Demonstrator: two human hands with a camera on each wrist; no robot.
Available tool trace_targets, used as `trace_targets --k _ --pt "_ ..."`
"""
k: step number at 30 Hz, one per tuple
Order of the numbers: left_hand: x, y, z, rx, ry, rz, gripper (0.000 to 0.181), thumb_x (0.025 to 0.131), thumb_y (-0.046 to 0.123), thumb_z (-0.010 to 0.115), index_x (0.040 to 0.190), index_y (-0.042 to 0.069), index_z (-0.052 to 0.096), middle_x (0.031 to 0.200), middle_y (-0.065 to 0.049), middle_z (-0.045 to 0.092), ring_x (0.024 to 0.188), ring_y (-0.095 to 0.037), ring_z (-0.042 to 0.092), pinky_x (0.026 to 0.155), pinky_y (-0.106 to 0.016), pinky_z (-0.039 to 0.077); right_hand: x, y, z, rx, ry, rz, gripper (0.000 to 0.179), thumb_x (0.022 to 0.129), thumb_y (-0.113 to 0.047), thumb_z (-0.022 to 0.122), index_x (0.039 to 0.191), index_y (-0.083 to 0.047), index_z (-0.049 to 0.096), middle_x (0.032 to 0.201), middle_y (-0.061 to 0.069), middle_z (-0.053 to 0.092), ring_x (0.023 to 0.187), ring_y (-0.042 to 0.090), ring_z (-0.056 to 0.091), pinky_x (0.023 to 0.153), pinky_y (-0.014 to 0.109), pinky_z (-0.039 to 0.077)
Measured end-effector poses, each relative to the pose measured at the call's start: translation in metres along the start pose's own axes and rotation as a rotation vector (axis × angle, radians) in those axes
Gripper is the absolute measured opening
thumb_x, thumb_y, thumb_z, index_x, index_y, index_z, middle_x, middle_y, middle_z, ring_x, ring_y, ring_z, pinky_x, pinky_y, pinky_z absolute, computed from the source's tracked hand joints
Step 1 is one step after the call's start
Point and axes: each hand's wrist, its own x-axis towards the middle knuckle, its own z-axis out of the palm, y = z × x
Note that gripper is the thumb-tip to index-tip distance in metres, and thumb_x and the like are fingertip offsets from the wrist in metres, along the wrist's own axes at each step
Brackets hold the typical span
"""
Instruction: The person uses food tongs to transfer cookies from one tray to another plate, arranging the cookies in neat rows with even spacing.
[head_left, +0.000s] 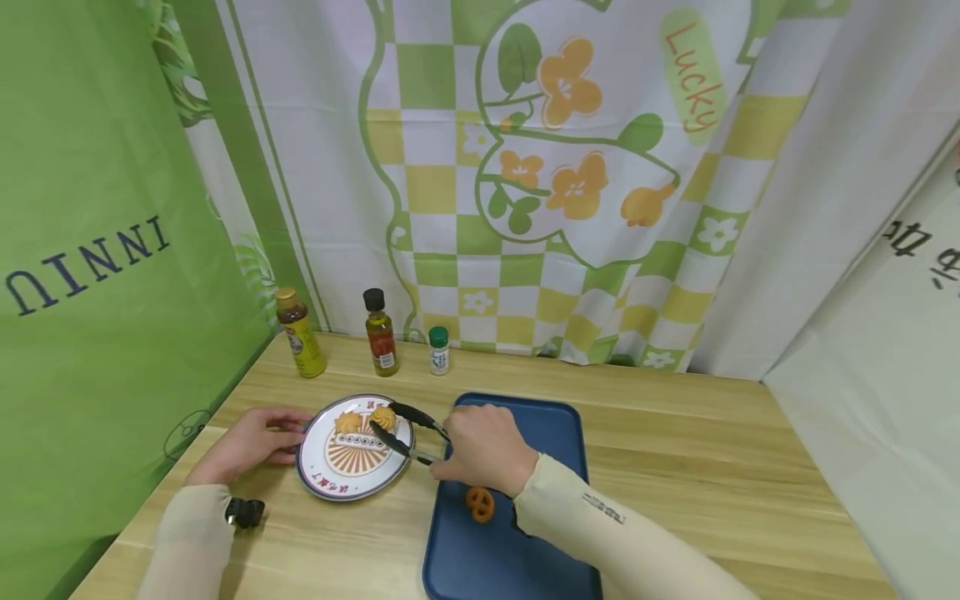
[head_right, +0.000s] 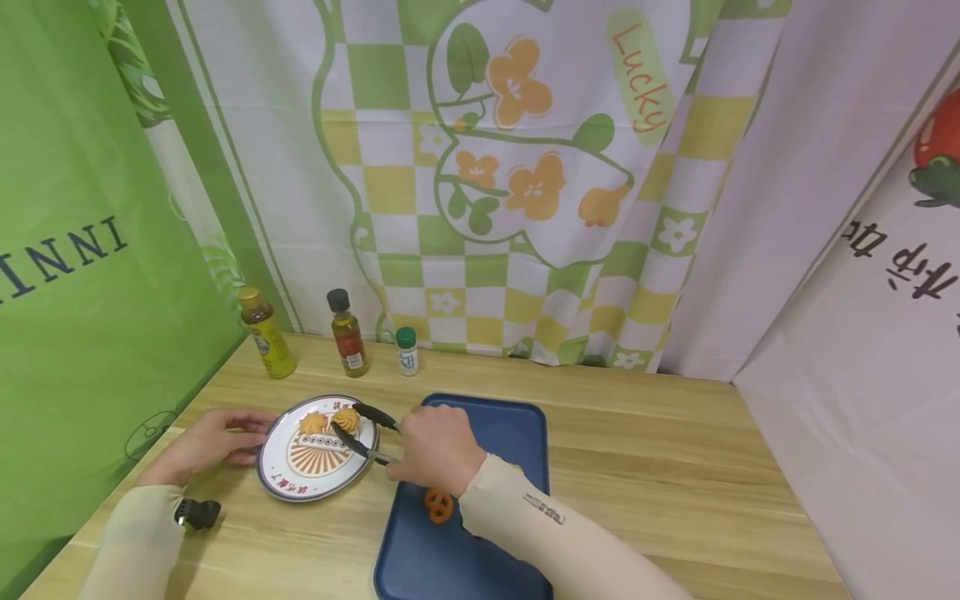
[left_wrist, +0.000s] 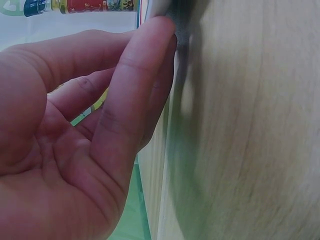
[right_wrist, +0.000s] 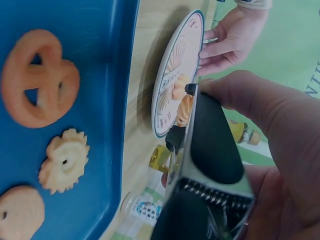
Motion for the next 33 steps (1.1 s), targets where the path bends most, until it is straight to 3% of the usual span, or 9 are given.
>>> trace_targets --k 10,25,33 --pt "0.001 0.004 0.003 -0.008 0.002 -0.003 0.044 0.109 -0.004 0.061 0.15 -0.018 0.055 0.134 -0.036 0.067 0.1 -0.02 0.076 0.084 -0.033 0.074 0.021 -0.008 0.012 -0.102 -0.045 0.024 0.065 0.086 -0.05 0.092 0.058 -0.024 0.039 0.06 -0.009 0.032 0.049 0.01 0.03 0.044 0.025 0.019" --pt "-0.001 0.006 0.001 -0.012 0.001 -0.007 0.043 0.11 -0.004 0.06 0.15 -0.018 0.055 0.133 -0.035 0.068 0.1 -0.02 0.076 0.084 -0.033 0.074 0.029 -0.014 0.013 -0.14 -0.064 0.037 0.065 0.086 -0.05 0.091 0.058 -0.024 0.039 0.061 -0.009 0.033 0.049 0.011 0.03 0.044 0.026 0.019" --pt "0.0 0.002 0.0 -0.02 0.003 -0.03 0.045 0.11 -0.004 0.06 0.152 -0.017 0.054 0.134 -0.034 0.067 0.098 -0.019 0.076 0.084 -0.033 0.074 0.031 -0.017 0.012 -0.143 -0.087 0.059 0.063 0.085 -0.058 0.093 0.061 -0.024 0.045 0.062 -0.009 0.04 0.05 0.012 0.037 0.043 0.028 0.026"
